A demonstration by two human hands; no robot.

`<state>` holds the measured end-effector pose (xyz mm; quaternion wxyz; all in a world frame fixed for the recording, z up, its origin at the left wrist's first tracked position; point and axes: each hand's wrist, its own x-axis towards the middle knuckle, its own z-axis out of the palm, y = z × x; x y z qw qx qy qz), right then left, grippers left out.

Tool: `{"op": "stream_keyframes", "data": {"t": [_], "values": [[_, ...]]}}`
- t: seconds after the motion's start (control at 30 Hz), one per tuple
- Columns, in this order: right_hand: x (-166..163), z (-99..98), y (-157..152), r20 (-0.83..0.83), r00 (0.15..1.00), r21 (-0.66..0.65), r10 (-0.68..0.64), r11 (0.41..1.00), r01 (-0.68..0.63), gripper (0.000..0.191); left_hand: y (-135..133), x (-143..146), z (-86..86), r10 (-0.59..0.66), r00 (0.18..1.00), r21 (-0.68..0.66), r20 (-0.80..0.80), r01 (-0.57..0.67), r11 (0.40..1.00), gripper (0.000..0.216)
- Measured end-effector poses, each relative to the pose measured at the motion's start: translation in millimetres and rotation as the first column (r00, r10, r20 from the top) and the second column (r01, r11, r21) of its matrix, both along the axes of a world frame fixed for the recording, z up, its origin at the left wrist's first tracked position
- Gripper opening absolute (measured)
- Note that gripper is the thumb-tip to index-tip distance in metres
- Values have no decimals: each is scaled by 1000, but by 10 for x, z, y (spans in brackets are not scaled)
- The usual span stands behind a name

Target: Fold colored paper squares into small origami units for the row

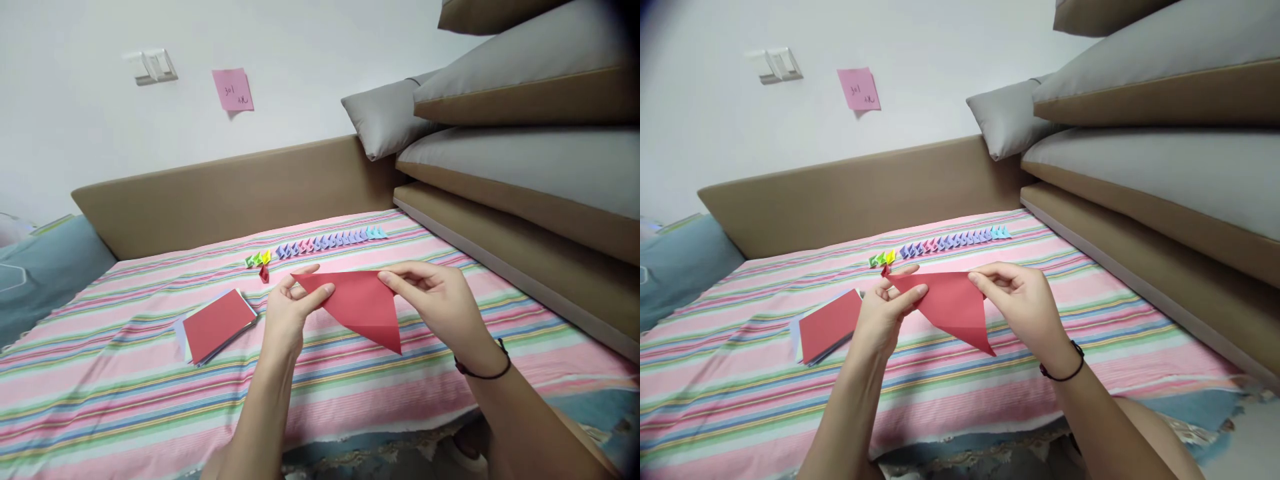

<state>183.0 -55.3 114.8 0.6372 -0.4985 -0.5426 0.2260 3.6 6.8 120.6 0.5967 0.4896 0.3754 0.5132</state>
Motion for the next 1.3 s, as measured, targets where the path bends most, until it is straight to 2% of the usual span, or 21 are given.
{"op": "stream_keyframes", "data": {"t": [0.1, 0.33, 0.4, 0.47, 0.57, 0.63, 0.8, 0.9, 1.03, 1.17, 1.3], "values": [[34, 17, -12, 19, 999, 8, -42, 999, 41, 15, 37, -72, 20, 29, 1000, 36, 3, -29, 999, 56], [262, 33, -51, 16, 982, 88, -187, 979, 185, 9, 140, -286, 93, 199, 980, 36, 28, -200, 979, 53], [323, 46, -67, 8, 975, 109, -221, 970, 219, 8, 151, -336, 108, 197, 979, 50, 50, -199, 979, 52], [327, 55, -75, 11, 973, 119, -232, 966, 229, 8, 123, -326, 116, 125, 987, 47, 96, -130, 990, 50], [231, 53, -62, 35, 980, 103, -198, 976, 193, 9, 19, -192, 103, -67, 986, 28, 154, 63, 998, 58], [145, 44, -49, 57, 987, 77, -151, 986, 147, 11, -56, -75, 76, -147, 984, 32, 97, 145, 989, 61], [66, 31, -50, 102, 993, 29, -57, 998, 55, 13, -102, 22, 17, -3, 1000, 51, 25, 2, 999, 45], [99, 33, -58, 98, 992, 40, -74, 997, 70, 10, -44, -69, 29, 68, 997, 84, 30, -70, 994, 38], [126, 34, -54, 97, 990, 59, -98, 994, 93, 8, 24, -190, 75, 130, 987, 93, 95, -139, 986, 39], [130, 31, -49, 107, 990, 69, -97, 994, 90, 7, 45, -230, 100, 151, 982, 82, 114, -161, 984, 39], [137, 30, -57, 113, 987, 72, -110, 992, 102, 7, 24, -221, 108, 110, 982, 66, 153, -121, 990, 30]]}}
